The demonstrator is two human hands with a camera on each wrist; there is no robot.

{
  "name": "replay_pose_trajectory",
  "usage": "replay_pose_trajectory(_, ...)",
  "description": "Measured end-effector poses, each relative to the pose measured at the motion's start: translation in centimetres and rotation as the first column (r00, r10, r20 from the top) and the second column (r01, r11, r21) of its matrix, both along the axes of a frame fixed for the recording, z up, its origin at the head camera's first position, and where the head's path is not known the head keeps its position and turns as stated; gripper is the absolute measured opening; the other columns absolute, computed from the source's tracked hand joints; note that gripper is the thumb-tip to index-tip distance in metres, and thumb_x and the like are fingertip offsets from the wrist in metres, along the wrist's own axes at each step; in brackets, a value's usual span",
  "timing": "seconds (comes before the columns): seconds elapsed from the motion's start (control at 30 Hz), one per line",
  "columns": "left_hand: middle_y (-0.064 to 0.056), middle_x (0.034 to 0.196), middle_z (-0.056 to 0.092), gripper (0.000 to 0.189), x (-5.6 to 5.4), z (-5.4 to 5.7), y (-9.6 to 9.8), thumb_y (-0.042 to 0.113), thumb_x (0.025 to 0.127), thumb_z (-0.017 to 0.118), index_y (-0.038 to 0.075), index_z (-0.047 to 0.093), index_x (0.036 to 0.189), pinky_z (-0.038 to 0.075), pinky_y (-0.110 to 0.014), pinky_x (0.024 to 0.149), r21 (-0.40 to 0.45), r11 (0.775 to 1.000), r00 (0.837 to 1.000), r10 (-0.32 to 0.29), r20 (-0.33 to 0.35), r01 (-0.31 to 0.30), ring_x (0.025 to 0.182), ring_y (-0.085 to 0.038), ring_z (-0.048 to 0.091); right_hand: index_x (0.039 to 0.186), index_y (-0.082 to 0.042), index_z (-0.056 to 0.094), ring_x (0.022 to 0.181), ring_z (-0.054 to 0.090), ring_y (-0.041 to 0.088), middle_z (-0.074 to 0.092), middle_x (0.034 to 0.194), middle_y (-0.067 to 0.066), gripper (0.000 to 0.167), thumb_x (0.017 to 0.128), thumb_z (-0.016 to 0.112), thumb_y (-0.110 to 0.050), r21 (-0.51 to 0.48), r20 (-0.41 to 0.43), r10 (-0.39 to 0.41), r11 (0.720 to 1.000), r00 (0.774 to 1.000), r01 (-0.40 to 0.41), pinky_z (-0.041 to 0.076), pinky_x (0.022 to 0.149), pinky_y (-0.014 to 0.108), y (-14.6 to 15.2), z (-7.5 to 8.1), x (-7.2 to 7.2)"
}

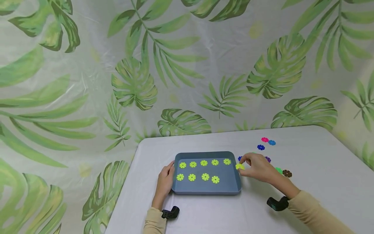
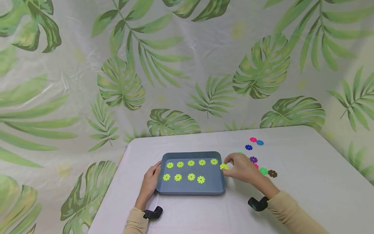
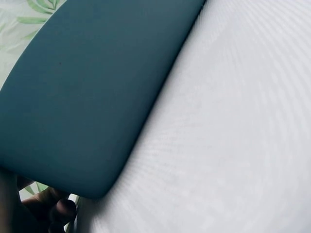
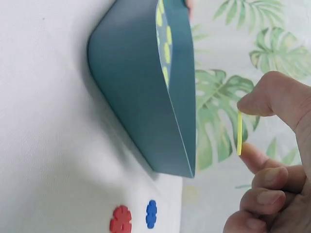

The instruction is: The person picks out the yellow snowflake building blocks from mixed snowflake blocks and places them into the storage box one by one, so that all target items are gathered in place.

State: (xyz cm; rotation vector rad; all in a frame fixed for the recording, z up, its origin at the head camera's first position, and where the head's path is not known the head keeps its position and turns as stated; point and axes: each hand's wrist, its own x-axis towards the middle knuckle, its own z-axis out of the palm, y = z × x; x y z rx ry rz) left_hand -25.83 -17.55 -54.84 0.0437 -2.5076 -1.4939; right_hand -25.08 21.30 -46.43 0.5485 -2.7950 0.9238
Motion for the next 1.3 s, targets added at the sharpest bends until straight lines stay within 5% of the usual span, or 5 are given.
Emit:
replay_pose_trajectory(0.6, -0.002, 0.094, 0.057, 0.044, -0.1, 0.0, 0.1, 0.034, 0.109, 0.047, 0.013, 0.056, 0.146, 0.038, -0.036, 0.073, -0.01, 1.0, 1.0, 0.009, 0.003, -0.009, 0.079, -0.018, 0.045, 0.091, -0.008, 0.071, 0.072, 0.046, 0.013, 0.059, 0.081, -0.003, 0.026, 0.076, 0.087, -0.022, 0.107, 0.021, 0.122, 0.987, 0.992, -0.123, 0.041, 0.062, 0.027, -3.5, -1.2, -0.8)
replay_pose_trajectory(1.0, -0.002, 0.09, 0.055, 0.042, -0.2, 0.0, 0.1, 0.03, 0.109, 0.047, 0.013, 0.057, 0.146, 0.038, -0.035, 0.071, -0.019, 1.0, 1.0, 0.013, 0.004, -0.013, 0.076, -0.017, 0.044, 0.089, -0.013, 0.07, 0.069, 0.048, 0.011, 0.066, 0.089, -0.001, 0.028, 0.073, 0.087, -0.03, 0.253, 0.031, 0.084, 0.963, 0.996, -0.089, 0.042, 0.056, 0.028, -4.3, -2.4, -1.1)
replay_pose_trajectory(1.3, -0.002, 0.092, 0.056, 0.042, -0.2, 0.0, 0.1, 0.032, 0.109, 0.048, 0.013, 0.057, 0.146, 0.038, -0.035, 0.072, -0.008, 1.0, 1.0, 0.013, 0.001, -0.013, 0.077, -0.018, 0.045, 0.086, -0.013, 0.07, 0.065, 0.047, 0.012, 0.059, 0.079, -0.005, 0.03, 0.071, 0.087, -0.032, 0.307, 0.044, 0.064, 0.949, 0.997, -0.074, 0.041, 0.053, 0.028, -4.6, -2.5, -1.4)
